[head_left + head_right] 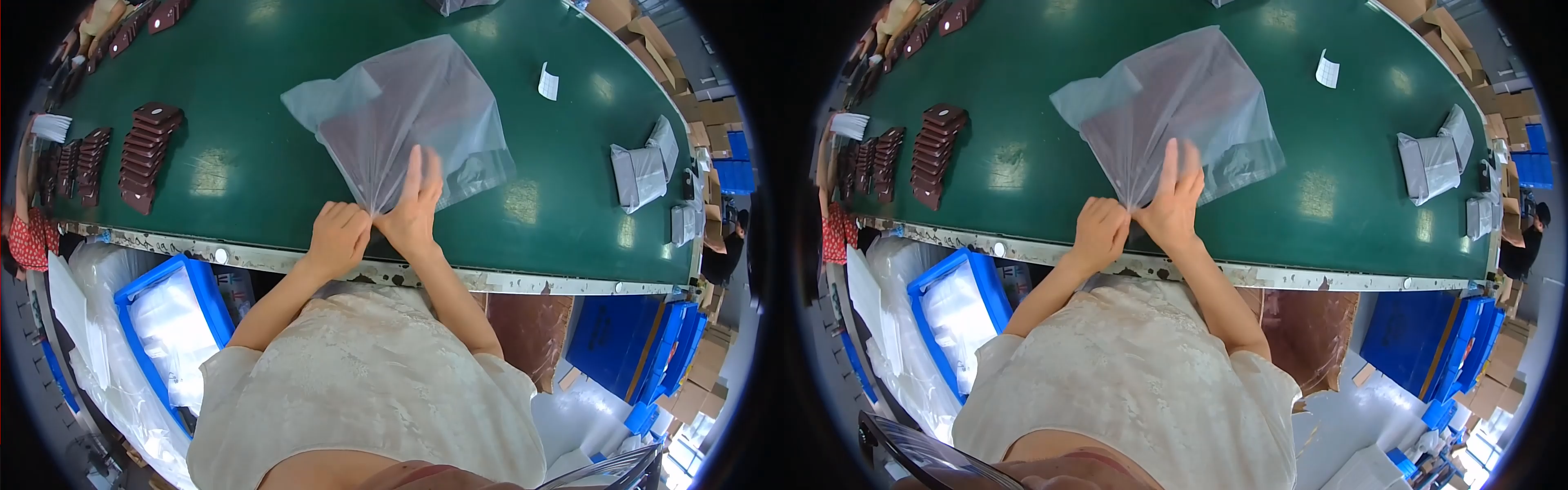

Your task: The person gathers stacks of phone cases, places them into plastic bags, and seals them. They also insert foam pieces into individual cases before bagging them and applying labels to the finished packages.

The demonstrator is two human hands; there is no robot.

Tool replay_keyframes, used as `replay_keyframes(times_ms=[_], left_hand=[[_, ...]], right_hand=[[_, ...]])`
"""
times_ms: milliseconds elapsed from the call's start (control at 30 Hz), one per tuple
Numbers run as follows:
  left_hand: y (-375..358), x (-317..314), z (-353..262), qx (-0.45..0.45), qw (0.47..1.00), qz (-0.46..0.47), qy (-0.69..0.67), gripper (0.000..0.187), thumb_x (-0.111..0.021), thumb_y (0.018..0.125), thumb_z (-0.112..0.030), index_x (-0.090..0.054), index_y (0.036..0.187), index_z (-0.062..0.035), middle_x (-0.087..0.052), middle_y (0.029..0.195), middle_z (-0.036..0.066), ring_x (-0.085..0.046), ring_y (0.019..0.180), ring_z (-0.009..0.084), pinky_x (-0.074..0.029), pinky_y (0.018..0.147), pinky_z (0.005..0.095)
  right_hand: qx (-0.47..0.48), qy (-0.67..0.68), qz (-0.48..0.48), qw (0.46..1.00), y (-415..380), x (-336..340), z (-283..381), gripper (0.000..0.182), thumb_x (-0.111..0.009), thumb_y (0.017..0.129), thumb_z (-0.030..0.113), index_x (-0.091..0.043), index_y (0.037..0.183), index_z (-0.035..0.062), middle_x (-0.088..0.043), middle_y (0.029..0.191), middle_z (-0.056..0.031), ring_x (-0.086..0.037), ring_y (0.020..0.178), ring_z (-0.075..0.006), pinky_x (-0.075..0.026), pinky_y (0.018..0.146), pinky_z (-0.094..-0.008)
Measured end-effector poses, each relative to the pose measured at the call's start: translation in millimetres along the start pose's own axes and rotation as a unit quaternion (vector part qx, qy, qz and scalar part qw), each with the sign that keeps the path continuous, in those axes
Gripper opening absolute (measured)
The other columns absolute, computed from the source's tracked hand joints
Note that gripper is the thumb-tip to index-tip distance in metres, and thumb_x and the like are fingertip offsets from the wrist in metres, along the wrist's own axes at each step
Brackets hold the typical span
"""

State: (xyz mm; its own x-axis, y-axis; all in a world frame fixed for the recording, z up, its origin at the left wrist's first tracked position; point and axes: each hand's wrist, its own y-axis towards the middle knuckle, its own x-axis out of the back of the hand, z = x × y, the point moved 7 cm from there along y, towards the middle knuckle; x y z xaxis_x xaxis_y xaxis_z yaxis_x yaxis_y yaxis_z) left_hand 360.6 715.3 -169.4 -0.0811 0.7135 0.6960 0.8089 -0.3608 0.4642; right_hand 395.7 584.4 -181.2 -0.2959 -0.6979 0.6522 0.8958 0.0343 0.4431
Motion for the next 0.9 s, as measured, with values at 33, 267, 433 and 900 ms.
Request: replay_keyframes(times_ms=[33,267,433,900], left_hand=[[1.1,2.3,-0.4,-0.001,1.0,-0.003,0.004,0.009,-0.061,0.083,-0.001,-0.053,0.081,-0.0029,-0.053,0.08,0.014,-0.052,0.073,0.0357,-0.039,0.066,0.0437],[-7.6,4.0,7.7,0.017,0.999,0.026,0.034,0.012,-0.064,0.076,-0.003,-0.054,0.082,-0.0056,-0.058,0.081,0.011,-0.056,0.071,0.031,-0.043,0.07,0.0397],[-11.4,10.1,10.9,0.043,0.998,0.016,0.037,0.012,-0.064,0.075,-0.003,-0.054,0.08,-0.0061,-0.057,0.077,0.009,-0.057,0.072,0.0299,-0.044,0.071,0.0391],[-27.6,21.6,31.7,0.097,0.991,-0.01,0.088,0.016,-0.065,0.074,-0.003,-0.049,0.073,-0.0073,-0.054,0.069,0.008,-0.055,0.063,0.0297,-0.041,0.063,0.0381]], right_hand=[[0.001,0.003,-0.015,1.0,7.7,-5.0,-0.5,0.124,-0.094,0.057,0.026,-0.022,0.154,-0.0001,-0.024,0.149,-0.0332,-0.033,0.132,-0.0515,-0.033,0.108,-0.054],[0.016,0.148,0.012,0.989,24.3,-25.7,4.6,0.134,-0.094,0.058,0.029,-0.009,0.153,-0.0083,-0.025,0.15,-0.0349,-0.034,0.135,-0.0509,-0.033,0.111,-0.0497],[-0.001,0.153,-0.005,0.988,12.3,-68.2,-1.9,0.141,-0.095,0.057,0.031,-0.001,0.153,-0.0104,-0.031,0.148,-0.0341,-0.039,0.132,-0.0494,-0.035,0.11,-0.0471],[-0.034,-0.03,0.224,0.974,40.4,-85.8,18.2,0.137,-0.084,0.066,0.058,-0.001,0.157,-0.0024,-0.053,0.128,-0.0297,-0.05,0.116,-0.0446,-0.033,0.103,-0.0502]])
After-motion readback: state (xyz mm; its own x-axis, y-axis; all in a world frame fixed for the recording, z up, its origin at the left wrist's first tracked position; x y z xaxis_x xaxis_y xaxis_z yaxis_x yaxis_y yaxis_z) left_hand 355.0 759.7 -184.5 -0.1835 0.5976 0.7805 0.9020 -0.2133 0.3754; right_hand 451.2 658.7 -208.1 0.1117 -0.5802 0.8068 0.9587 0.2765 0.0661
